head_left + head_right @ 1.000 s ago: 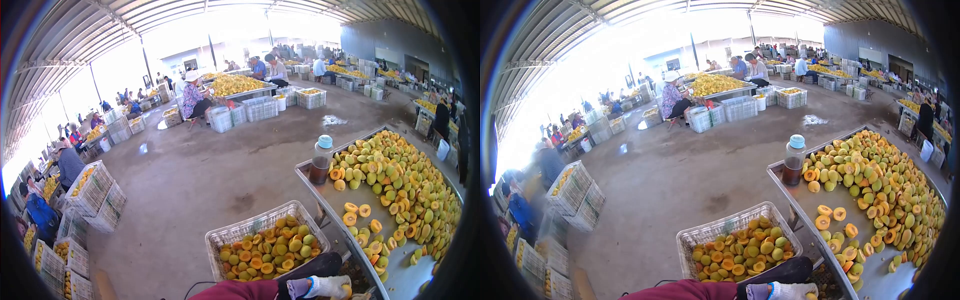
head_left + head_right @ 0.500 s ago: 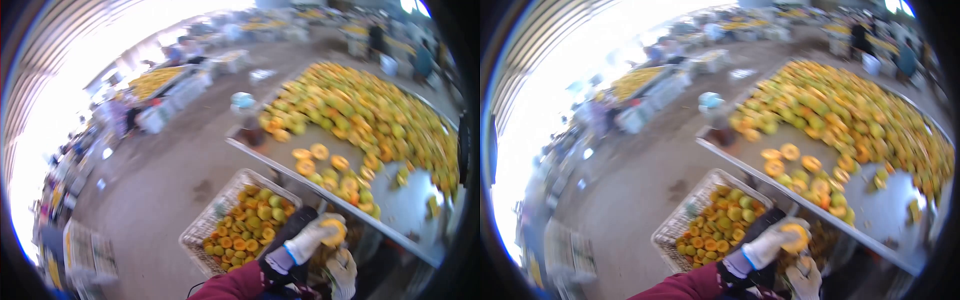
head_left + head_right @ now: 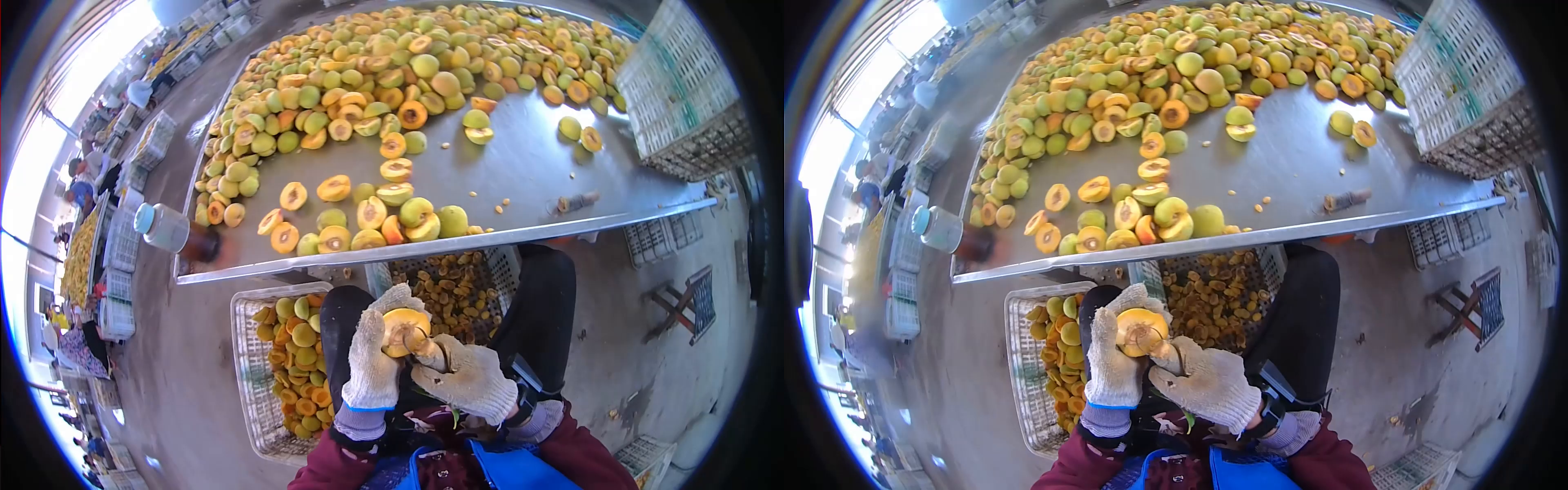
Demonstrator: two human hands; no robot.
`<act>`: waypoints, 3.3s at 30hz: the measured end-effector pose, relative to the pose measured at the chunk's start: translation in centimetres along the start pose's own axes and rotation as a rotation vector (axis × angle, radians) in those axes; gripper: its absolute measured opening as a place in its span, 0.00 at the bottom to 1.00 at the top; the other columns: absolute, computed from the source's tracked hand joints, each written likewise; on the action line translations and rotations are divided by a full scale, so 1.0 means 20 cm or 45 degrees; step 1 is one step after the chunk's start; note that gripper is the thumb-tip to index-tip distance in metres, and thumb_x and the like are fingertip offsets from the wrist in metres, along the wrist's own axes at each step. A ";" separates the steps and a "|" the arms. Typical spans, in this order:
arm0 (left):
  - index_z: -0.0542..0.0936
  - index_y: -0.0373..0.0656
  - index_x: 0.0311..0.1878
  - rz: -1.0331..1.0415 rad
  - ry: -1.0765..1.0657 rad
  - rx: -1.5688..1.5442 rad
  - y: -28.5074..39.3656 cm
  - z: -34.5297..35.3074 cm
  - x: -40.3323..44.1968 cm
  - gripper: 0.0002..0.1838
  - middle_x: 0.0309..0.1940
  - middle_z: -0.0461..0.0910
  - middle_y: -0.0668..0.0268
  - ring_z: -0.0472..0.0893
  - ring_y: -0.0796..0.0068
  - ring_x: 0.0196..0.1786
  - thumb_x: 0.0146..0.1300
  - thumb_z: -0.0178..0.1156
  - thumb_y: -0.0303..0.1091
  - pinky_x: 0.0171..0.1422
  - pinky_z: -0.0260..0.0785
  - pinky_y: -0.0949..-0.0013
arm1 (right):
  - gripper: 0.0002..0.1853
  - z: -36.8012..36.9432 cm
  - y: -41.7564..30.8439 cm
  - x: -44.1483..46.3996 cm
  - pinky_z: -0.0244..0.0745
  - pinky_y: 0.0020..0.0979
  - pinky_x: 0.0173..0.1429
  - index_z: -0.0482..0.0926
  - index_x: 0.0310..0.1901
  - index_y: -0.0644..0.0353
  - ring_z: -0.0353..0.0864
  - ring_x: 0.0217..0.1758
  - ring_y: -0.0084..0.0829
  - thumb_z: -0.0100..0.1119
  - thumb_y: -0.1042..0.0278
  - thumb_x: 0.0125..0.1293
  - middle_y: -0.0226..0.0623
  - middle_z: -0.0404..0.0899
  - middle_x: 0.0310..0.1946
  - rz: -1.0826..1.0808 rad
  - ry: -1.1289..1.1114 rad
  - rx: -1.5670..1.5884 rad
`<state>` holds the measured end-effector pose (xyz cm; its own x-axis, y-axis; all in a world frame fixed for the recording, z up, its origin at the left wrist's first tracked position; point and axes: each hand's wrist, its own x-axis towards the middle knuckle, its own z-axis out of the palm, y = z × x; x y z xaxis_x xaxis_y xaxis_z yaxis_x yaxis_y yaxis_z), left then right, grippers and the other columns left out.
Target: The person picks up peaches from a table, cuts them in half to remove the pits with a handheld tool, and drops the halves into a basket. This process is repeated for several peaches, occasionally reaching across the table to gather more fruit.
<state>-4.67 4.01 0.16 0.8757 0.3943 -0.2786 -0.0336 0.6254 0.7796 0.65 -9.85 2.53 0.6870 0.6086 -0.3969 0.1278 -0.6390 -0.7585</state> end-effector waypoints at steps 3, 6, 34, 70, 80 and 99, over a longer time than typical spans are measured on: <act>0.67 0.35 0.66 0.101 0.000 0.101 -0.04 0.04 -0.02 0.35 0.53 0.77 0.55 0.78 0.64 0.56 0.71 0.49 0.58 0.63 0.70 0.62 | 0.23 0.01 0.05 0.01 0.78 0.43 0.36 0.76 0.47 0.50 0.84 0.32 0.48 0.60 0.42 0.59 0.42 0.82 0.26 -0.098 0.054 0.015; 0.67 0.34 0.66 0.210 -0.017 0.143 -0.08 0.08 -0.03 0.33 0.54 0.77 0.53 0.78 0.60 0.56 0.73 0.47 0.56 0.63 0.70 0.59 | 0.22 0.02 0.06 0.00 0.78 0.44 0.37 0.76 0.47 0.50 0.84 0.33 0.48 0.61 0.43 0.60 0.43 0.83 0.27 -0.092 0.077 0.111; 0.75 0.35 0.59 0.862 -0.392 1.259 -0.07 0.15 0.07 0.19 0.51 0.79 0.50 0.81 0.60 0.49 0.72 0.51 0.38 0.54 0.73 0.63 | 0.16 -0.02 0.25 -0.02 0.76 0.30 0.42 0.78 0.49 0.55 0.82 0.35 0.26 0.64 0.57 0.64 0.31 0.82 0.33 -0.039 -0.415 1.118; 0.78 0.31 0.51 -0.234 -0.397 0.232 -0.04 0.27 0.06 0.32 0.43 0.83 0.54 0.84 0.64 0.44 0.70 0.50 0.58 0.48 0.78 0.63 | 0.15 0.00 0.37 -0.02 0.74 0.26 0.46 0.77 0.43 0.60 0.77 0.35 0.24 0.66 0.60 0.61 0.32 0.78 0.34 -0.119 -1.189 2.054; 0.75 0.41 0.54 0.163 0.330 0.147 0.15 -0.06 0.12 0.25 0.38 0.80 0.60 0.84 0.63 0.33 0.69 0.53 0.54 0.26 0.76 0.73 | 0.07 -0.05 0.33 0.08 0.70 0.24 0.36 0.76 0.32 0.62 0.75 0.29 0.23 0.62 0.68 0.62 0.34 0.76 0.27 -0.247 -0.871 1.891; 0.75 0.39 0.53 0.317 0.156 1.498 0.35 -0.43 0.86 0.22 0.46 0.79 0.60 0.81 0.66 0.48 0.57 0.67 0.34 0.52 0.75 0.66 | 0.16 -0.06 0.22 0.12 0.75 0.30 0.34 0.78 0.43 0.55 0.80 0.26 0.27 0.61 0.52 0.62 0.35 0.80 0.26 0.299 -0.409 0.732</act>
<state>6.03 20.92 -4.02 0.8540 0.5179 -0.0500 0.3201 -0.4471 0.8353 3.70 -11.72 -1.20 0.3929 0.6506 -0.6499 -0.4579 -0.4744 -0.7518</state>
